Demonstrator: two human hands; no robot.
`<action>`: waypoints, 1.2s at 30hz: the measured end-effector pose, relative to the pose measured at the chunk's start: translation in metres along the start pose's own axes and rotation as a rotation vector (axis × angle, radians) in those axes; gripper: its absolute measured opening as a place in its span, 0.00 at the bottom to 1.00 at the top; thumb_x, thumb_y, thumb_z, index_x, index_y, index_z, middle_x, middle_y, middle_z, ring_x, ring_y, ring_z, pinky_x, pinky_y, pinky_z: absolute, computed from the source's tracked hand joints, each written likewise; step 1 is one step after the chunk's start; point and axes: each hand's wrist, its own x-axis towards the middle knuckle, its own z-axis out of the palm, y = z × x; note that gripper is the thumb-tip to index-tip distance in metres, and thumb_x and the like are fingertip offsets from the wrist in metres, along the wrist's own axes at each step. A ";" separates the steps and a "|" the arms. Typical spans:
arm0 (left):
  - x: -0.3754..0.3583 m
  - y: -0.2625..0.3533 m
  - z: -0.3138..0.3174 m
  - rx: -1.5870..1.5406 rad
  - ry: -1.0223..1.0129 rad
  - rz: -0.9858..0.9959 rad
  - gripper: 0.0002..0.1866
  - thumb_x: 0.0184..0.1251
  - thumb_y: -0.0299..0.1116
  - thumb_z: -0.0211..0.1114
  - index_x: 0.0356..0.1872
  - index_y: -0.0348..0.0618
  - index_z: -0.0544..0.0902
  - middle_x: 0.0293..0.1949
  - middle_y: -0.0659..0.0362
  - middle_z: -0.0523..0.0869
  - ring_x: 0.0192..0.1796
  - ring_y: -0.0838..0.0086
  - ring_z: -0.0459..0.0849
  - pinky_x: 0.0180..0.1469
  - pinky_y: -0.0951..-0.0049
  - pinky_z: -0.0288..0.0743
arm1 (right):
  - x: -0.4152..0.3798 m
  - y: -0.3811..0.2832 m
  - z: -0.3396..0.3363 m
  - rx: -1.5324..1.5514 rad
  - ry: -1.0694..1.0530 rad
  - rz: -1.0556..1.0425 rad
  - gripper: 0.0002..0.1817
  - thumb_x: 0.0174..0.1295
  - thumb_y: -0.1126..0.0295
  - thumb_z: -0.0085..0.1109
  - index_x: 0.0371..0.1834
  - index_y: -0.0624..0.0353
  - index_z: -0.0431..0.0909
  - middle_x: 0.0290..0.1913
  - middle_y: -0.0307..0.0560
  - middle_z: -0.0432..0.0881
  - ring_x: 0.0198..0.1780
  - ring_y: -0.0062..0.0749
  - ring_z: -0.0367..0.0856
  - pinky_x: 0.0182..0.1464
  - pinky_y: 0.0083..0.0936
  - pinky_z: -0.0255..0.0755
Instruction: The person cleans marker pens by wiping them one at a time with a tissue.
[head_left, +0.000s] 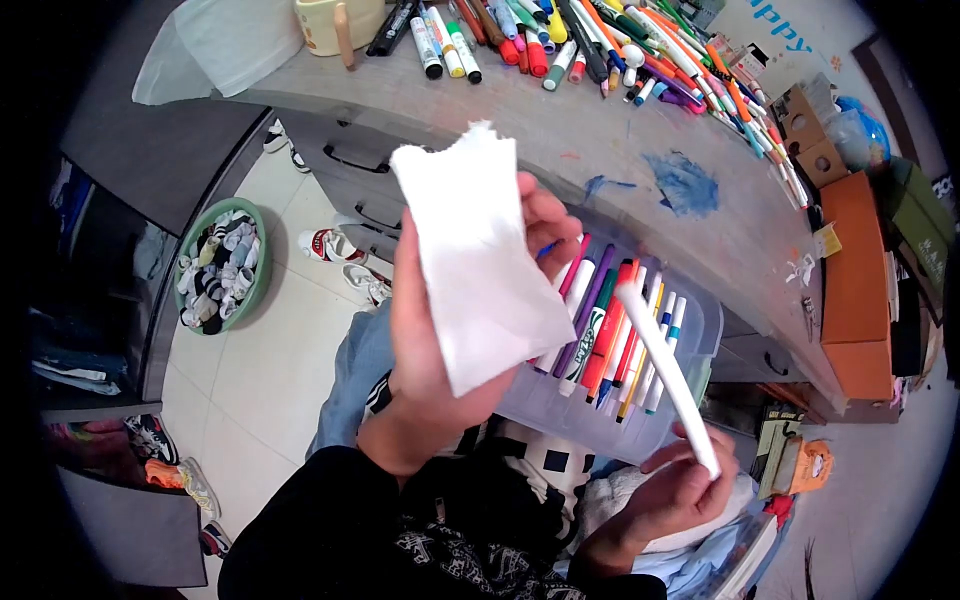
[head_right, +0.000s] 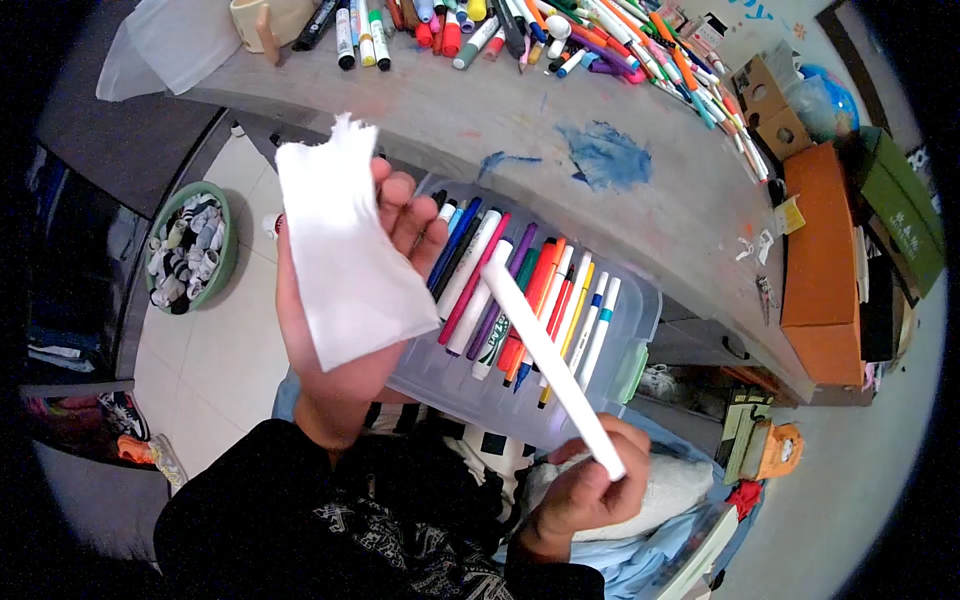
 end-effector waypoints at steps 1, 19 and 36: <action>-0.001 -0.001 0.001 -0.001 -0.008 -0.030 0.36 0.76 0.61 0.34 0.64 0.38 0.68 0.54 0.54 0.77 0.60 0.64 0.75 0.70 0.61 0.59 | 0.002 0.003 -0.004 0.043 0.028 -0.020 0.24 0.72 0.51 0.47 0.36 0.67 0.72 0.35 0.55 0.77 0.17 0.21 0.69 0.22 0.14 0.63; -0.013 -0.031 0.003 0.128 -0.236 -0.238 0.50 0.68 0.73 0.22 0.66 0.33 0.66 0.56 0.48 0.78 0.62 0.62 0.75 0.71 0.61 0.59 | 0.010 -0.023 0.045 0.590 0.378 -0.283 0.18 0.72 0.57 0.47 0.33 0.60 0.60 0.33 0.48 0.66 0.20 0.25 0.67 0.22 0.15 0.73; -0.007 -0.034 -0.003 0.148 -0.264 -0.219 0.48 0.70 0.70 0.19 0.65 0.35 0.67 0.52 0.47 0.79 0.59 0.62 0.76 0.67 0.61 0.62 | 0.023 -0.034 0.038 0.276 0.648 -0.456 0.16 0.70 0.62 0.50 0.45 0.65 0.63 0.37 0.47 0.68 0.34 0.30 0.71 0.31 0.21 0.73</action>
